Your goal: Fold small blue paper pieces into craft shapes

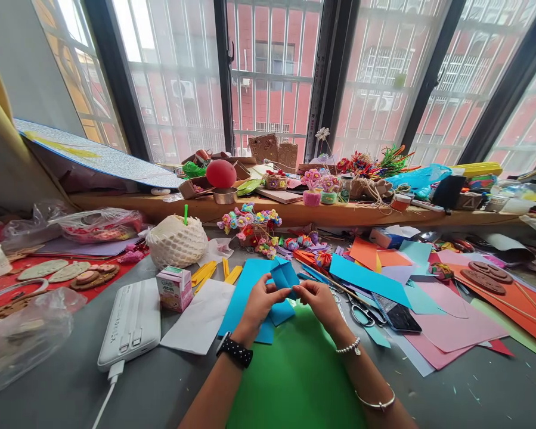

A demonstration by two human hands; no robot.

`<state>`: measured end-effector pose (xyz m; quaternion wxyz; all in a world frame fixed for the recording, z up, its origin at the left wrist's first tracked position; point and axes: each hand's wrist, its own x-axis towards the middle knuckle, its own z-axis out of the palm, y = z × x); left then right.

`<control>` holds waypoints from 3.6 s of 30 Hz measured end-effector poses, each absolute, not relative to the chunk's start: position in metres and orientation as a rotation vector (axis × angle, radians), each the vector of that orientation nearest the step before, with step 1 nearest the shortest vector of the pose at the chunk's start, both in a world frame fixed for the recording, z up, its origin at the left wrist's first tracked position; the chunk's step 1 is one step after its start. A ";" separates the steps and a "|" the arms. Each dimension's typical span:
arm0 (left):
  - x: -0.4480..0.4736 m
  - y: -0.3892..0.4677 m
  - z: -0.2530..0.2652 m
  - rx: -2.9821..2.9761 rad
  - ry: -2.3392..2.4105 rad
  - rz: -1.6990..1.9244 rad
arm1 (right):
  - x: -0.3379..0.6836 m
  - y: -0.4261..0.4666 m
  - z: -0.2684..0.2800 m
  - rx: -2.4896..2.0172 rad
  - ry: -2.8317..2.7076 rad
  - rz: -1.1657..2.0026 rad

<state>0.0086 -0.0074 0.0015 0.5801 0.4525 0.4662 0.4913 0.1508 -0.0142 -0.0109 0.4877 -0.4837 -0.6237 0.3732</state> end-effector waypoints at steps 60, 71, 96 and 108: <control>0.009 -0.010 0.007 1.018 1.107 1.245 | 0.150 -0.018 -0.005 -1.081 -1.602 1.019; 0.009 -0.011 0.004 1.002 1.024 1.277 | 0.148 -0.015 -0.008 -1.060 -1.408 1.084; -0.024 0.002 0.020 1.334 1.152 1.172 | 0.157 -0.013 -0.009 -1.077 -1.491 1.143; -0.021 0.001 0.019 1.482 1.070 1.162 | 0.159 -0.016 -0.002 -0.926 -1.365 1.160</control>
